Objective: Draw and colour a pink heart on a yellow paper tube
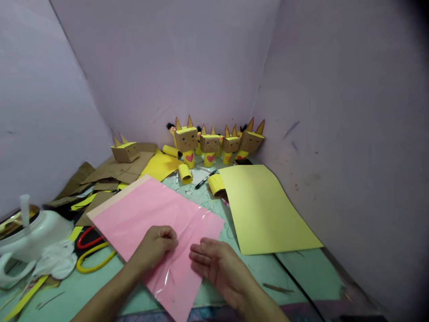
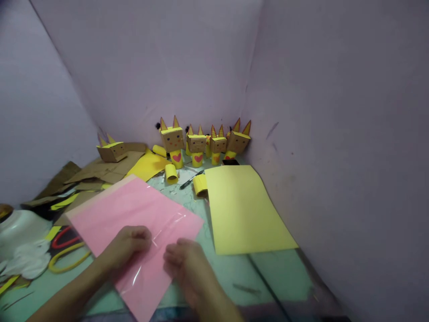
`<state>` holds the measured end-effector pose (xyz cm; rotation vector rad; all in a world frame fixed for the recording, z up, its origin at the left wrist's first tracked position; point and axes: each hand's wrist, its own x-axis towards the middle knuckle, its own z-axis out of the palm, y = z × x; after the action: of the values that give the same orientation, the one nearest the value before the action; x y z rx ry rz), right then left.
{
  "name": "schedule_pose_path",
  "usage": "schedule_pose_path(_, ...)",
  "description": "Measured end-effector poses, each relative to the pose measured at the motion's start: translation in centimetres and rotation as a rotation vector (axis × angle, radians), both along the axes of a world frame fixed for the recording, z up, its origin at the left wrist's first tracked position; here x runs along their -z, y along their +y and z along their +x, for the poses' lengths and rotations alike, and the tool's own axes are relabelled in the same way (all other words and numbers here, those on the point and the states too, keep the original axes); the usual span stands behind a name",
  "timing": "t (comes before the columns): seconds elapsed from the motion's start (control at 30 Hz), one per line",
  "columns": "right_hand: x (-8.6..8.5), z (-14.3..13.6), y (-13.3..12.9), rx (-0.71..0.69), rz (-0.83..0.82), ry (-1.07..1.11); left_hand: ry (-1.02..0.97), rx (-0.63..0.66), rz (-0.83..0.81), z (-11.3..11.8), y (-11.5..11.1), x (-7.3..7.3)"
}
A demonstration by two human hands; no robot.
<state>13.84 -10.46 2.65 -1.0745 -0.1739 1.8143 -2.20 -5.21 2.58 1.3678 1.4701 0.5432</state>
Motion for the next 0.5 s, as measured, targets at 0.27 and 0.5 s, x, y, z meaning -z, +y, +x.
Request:
schedule_pose_path(0.27, 0.1, -3.4, 2.1, 0.006, -0.017, 0.12, -0.256, 0.003, -0.217, -1.4, 1.2, 0.7)
schedule_pose_path(0.5, 1.0, -4.8, 3.4, 0.173, 0.078, 0.191, -0.308, -0.121, -0.047, -3.2, 1.4, 0.2)
